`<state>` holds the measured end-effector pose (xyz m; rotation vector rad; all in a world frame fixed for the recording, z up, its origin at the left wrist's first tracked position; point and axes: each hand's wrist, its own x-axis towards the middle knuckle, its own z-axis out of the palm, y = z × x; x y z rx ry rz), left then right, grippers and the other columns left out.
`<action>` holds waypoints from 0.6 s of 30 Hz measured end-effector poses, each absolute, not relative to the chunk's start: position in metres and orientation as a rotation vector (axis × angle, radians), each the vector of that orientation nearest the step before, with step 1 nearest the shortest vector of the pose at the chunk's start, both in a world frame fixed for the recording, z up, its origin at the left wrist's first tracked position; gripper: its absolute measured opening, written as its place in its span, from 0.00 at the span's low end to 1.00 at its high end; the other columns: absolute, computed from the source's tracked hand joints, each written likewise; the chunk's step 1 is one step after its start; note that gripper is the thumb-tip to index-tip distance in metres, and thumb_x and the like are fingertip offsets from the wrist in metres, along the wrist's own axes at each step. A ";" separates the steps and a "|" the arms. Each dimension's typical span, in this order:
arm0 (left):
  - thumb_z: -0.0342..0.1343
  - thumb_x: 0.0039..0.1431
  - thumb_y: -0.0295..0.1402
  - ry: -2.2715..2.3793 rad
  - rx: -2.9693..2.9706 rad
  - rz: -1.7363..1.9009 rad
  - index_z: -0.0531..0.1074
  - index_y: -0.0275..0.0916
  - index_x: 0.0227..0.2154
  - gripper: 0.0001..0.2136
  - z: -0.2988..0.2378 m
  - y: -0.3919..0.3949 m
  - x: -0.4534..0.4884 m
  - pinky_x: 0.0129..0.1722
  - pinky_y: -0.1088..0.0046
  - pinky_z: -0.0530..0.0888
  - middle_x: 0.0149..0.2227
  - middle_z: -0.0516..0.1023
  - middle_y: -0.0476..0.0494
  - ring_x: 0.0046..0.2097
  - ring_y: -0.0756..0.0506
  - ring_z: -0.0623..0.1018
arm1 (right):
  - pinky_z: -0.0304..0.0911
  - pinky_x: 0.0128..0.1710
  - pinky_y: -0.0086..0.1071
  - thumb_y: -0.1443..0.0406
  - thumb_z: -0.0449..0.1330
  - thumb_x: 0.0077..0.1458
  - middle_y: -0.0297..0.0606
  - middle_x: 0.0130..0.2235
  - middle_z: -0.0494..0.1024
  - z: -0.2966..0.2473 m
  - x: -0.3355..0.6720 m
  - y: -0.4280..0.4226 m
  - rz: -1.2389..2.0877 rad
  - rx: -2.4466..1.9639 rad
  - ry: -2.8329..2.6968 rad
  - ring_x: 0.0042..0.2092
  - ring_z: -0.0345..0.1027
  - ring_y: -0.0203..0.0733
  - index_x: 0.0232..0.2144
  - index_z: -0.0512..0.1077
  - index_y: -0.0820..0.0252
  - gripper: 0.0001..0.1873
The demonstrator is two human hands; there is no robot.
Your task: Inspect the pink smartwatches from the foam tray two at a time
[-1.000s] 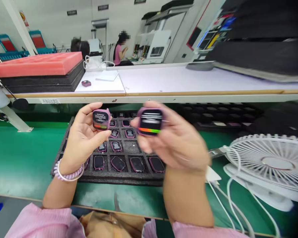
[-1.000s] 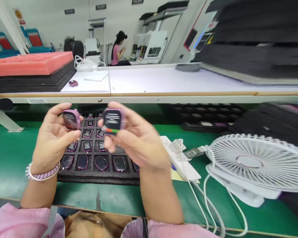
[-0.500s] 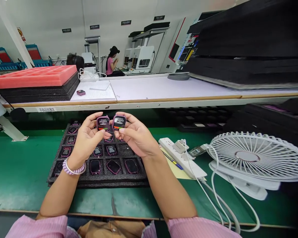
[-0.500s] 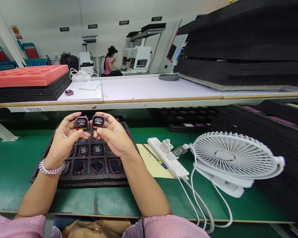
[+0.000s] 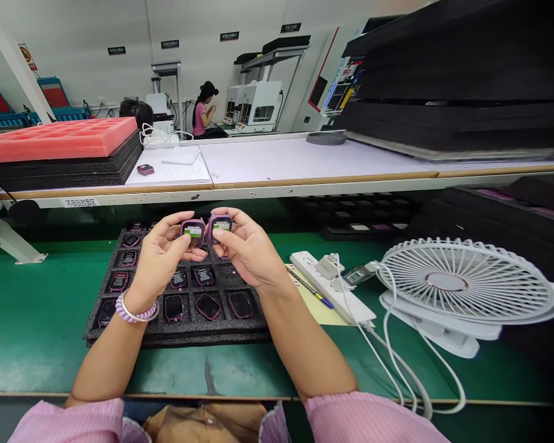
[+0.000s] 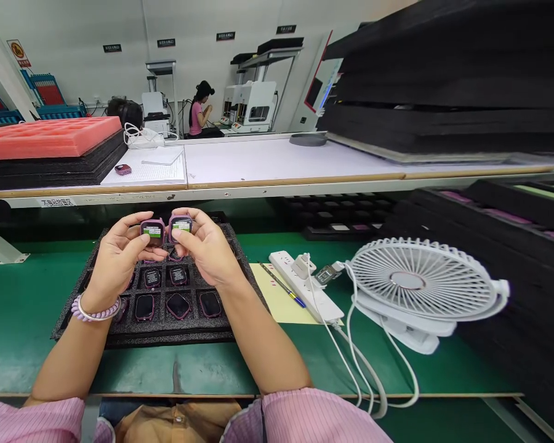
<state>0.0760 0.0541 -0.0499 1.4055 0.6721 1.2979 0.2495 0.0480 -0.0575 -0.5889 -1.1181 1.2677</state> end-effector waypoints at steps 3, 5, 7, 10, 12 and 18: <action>0.65 0.55 0.35 0.672 1.379 1.308 0.74 0.39 0.52 0.21 -0.049 0.057 0.075 0.32 0.74 0.86 0.41 0.82 0.45 0.29 0.48 0.85 | 0.64 0.26 0.27 0.61 0.76 0.45 0.31 0.34 0.75 -0.056 0.248 0.048 1.277 -0.586 -1.109 0.27 0.65 0.32 0.47 0.71 0.57 0.28; 0.65 0.53 0.35 0.662 1.356 1.317 0.74 0.38 0.51 0.21 -0.047 0.058 0.074 0.31 0.74 0.86 0.41 0.82 0.46 0.29 0.47 0.84 | 0.65 0.27 0.27 0.62 0.75 0.44 0.31 0.35 0.75 -0.054 0.247 0.048 1.282 -0.584 -1.097 0.27 0.66 0.32 0.47 0.71 0.57 0.28; 0.64 0.52 0.34 0.653 1.348 1.318 0.74 0.38 0.50 0.21 -0.043 0.058 0.073 0.31 0.73 0.86 0.41 0.82 0.46 0.29 0.47 0.85 | 0.64 0.27 0.27 0.64 0.74 0.43 0.31 0.35 0.76 -0.051 0.246 0.048 1.278 -0.584 -1.095 0.27 0.67 0.32 0.47 0.71 0.57 0.28; 0.62 0.52 0.32 0.633 1.363 1.322 0.74 0.38 0.50 0.21 -0.032 0.056 0.071 0.32 0.73 0.86 0.40 0.82 0.47 0.29 0.47 0.85 | 0.65 0.28 0.27 0.65 0.73 0.42 0.31 0.36 0.76 -0.044 0.245 0.049 1.272 -0.570 -1.131 0.27 0.67 0.32 0.47 0.70 0.57 0.28; 0.61 0.51 0.31 0.616 1.378 1.342 0.74 0.38 0.50 0.21 -0.023 0.055 0.069 0.32 0.73 0.86 0.40 0.81 0.47 0.29 0.48 0.85 | 0.65 0.28 0.28 0.65 0.72 0.43 0.31 0.36 0.76 -0.036 0.245 0.052 1.257 -0.542 -1.174 0.27 0.67 0.32 0.48 0.70 0.57 0.28; 0.62 0.49 0.32 0.509 1.518 1.420 0.73 0.40 0.50 0.22 0.017 0.069 0.063 0.32 0.72 0.85 0.39 0.81 0.49 0.29 0.48 0.84 | 0.64 0.26 0.29 0.47 0.73 0.49 0.33 0.35 0.74 0.010 0.245 0.077 1.199 -0.406 -1.311 0.28 0.66 0.34 0.45 0.71 0.56 0.29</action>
